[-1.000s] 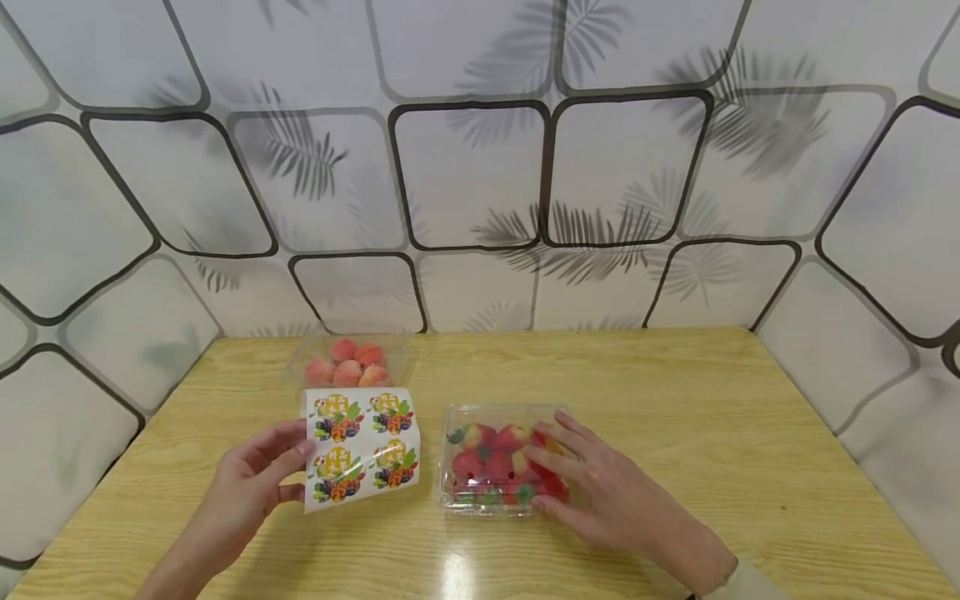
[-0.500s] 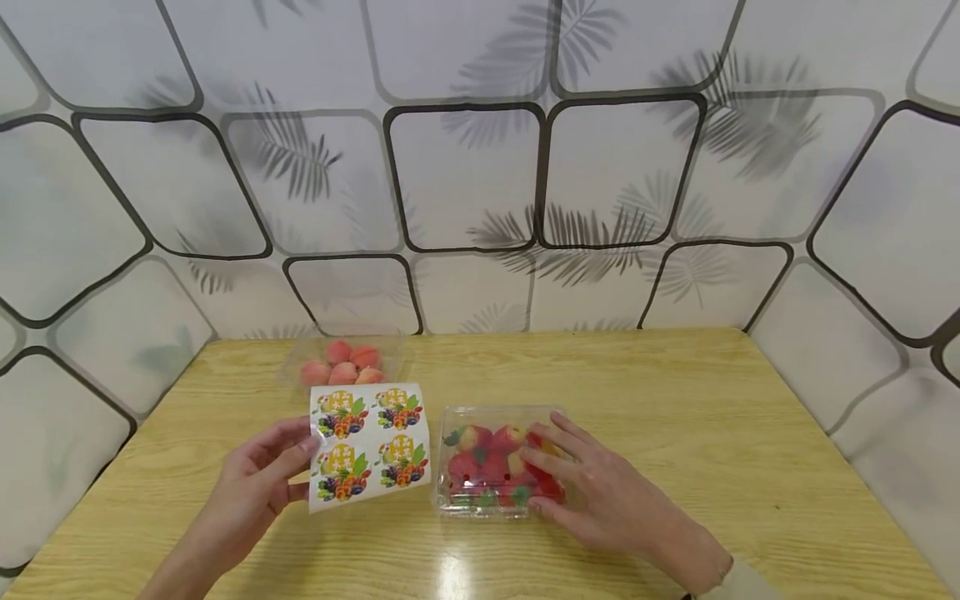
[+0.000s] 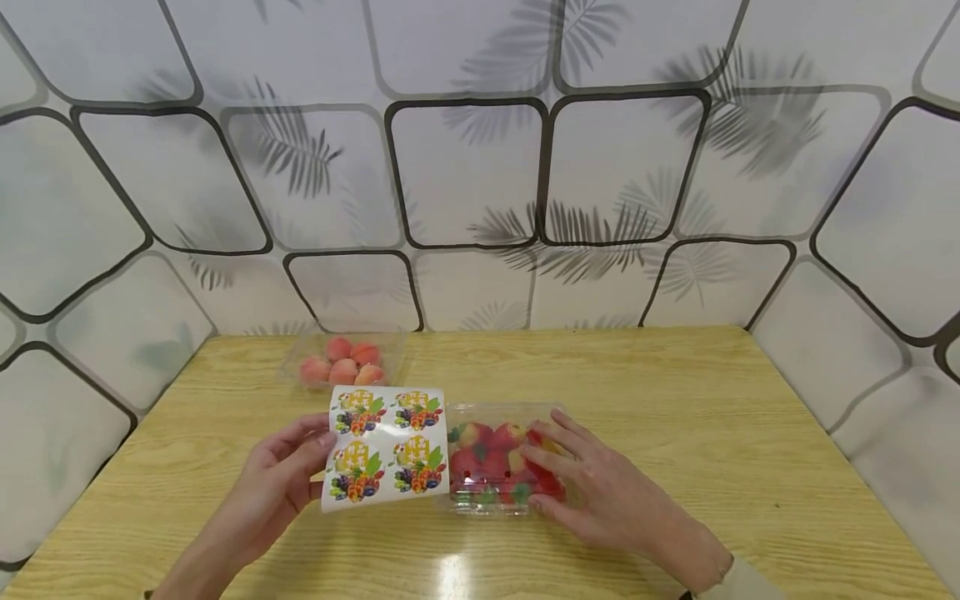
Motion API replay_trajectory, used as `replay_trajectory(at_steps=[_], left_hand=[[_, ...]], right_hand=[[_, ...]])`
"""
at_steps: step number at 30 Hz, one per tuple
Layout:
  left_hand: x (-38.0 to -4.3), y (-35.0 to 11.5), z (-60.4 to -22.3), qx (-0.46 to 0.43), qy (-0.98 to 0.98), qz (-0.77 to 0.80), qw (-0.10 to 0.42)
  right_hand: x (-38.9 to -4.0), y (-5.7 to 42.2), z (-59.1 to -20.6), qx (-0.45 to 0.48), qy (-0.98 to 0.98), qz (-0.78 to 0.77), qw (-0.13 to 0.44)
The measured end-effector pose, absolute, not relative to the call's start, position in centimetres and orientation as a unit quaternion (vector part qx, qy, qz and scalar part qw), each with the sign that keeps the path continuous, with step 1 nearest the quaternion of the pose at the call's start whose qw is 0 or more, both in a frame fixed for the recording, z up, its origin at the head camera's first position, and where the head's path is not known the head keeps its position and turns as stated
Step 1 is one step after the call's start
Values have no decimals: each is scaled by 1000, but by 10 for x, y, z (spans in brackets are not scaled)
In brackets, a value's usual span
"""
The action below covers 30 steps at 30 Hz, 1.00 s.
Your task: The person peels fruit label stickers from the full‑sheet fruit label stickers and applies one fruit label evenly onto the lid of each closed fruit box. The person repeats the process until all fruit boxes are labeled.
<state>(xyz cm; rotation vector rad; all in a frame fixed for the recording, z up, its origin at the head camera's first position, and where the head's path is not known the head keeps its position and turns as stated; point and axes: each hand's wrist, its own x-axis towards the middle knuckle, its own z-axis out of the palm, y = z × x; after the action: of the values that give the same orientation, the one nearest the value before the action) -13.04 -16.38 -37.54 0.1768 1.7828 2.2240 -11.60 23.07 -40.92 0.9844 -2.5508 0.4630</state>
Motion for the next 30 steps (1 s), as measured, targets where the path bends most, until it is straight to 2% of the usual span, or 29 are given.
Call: replay_trajectory(at_steps=[10, 21, 30], left_hand=[[-131, -150, -390, 39, 645, 742, 176], [-133, -140, -402, 13, 688, 705, 173], [-135, -136, -408, 36, 719, 671, 177]], right_hand=[[-116, 230, -410, 348, -905, 170, 178], [-115, 230, -408, 342, -909, 167, 173], [-115, 230, -408, 345, -906, 165, 180]])
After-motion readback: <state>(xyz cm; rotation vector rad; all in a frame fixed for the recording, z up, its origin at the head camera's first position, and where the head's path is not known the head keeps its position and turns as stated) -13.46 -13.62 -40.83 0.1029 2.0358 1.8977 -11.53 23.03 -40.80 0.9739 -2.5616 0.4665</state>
